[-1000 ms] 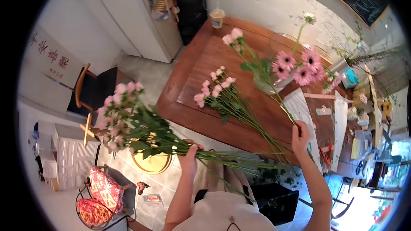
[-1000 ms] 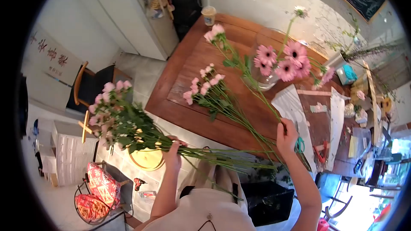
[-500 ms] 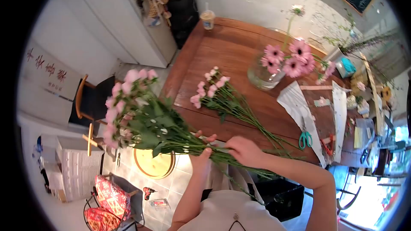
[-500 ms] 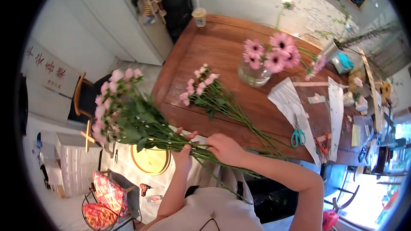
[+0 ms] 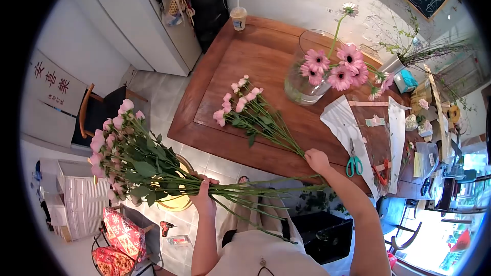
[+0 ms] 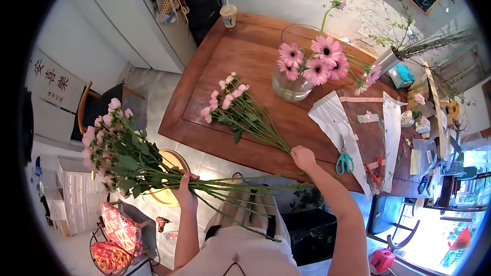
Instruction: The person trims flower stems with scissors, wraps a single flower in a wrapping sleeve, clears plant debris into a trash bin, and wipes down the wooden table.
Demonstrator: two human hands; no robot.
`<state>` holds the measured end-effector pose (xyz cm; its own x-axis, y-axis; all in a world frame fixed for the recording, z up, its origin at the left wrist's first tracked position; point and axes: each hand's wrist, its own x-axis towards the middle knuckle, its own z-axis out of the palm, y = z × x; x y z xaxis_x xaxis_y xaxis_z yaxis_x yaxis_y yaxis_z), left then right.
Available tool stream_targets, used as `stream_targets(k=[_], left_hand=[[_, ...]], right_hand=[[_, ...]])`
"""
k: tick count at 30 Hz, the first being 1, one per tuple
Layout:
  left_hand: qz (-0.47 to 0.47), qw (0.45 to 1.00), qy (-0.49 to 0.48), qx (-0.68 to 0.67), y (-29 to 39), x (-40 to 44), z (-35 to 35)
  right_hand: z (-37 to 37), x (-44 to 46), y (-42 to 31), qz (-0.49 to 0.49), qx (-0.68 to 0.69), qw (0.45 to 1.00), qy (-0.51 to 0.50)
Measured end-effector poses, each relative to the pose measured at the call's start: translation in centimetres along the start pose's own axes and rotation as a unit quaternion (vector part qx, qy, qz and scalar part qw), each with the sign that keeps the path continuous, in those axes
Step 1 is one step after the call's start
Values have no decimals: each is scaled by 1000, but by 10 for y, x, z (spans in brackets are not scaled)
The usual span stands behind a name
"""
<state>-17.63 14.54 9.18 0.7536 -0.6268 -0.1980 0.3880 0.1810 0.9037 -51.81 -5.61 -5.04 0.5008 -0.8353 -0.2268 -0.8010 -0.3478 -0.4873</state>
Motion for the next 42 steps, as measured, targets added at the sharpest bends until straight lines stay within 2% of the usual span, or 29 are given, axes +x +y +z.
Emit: stream_targets(k=[3, 6, 9, 13, 15, 16, 18, 19, 20, 22, 24, 25, 28, 29, 31, 33, 36, 38, 41, 42], left_hand=[[9, 1000, -5, 2, 0, 2, -3], [8, 1000, -3, -3, 0, -1, 0], [3, 1000, -4, -10, -4, 1, 7], [1, 1000, -8, -10, -4, 0, 9], [-7, 1000, -5, -10, -4, 1, 5], [-8, 1000, -7, -9, -4, 2, 4], [-7, 1000, -6, -11, -5, 3, 2], [-26, 1000, 10, -11, -6, 3, 1], [-18, 1000, -14, -17, -16, 7, -7], [-22, 1000, -1, -6, -12, 5, 4], [-39, 999, -2, -20, -15, 6, 11], [-31, 999, -13, -15, -17, 7, 16], [-41, 998, -47, -30, -18, 8, 30], [-38, 997, -56, -39, -16, 8, 33], [-45, 995, -73, -45, -15, 2, 41], [-39, 994, -89, -57, -16, -3, 43], [0, 988, -120, -94, -13, -5, 52], [-32, 990, -102, -88, -17, -7, 46], [-55, 995, -66, -54, -22, -6, 34], [-65, 996, -44, -50, -19, -6, 35]], right_hand=[[-13, 2, 2, -60, -25, 988, 137], [-20, -2, -15, -65, -12, 993, 101], [3, 8, -2, -54, -32, 995, 77], [5, 17, 7, -18, 153, 982, 108], [-4, 12, 6, 21, 281, 947, 151], [-17, 10, 0, 84, 414, 901, 98], [-47, 2, -16, 40, 326, 938, 112], [-58, -1, -25, 27, 333, 932, 139], [-67, -4, -35, 10, 341, 926, 164], [-81, -7, -60, -27, 411, 894, 177], [-106, -16, -102, -57, 482, 869, 92], [-113, -17, -124, -91, 471, 874, 77], [-115, -16, -172, -125, 528, 840, -10], [-112, -13, -183, -149, 518, 842, -20], [-114, -7, -210, -202, 422, 882, -56], [-100, 0, -225, -206, 377, 896, -115], [-77, 4, -229, -288, 240, 922, -96], [-68, 6, -225, -324, 192, 922, -91], [-68, 32, -191, -290, 292, 904, -114], [-66, 39, -170, -104, 262, 956, -82]])
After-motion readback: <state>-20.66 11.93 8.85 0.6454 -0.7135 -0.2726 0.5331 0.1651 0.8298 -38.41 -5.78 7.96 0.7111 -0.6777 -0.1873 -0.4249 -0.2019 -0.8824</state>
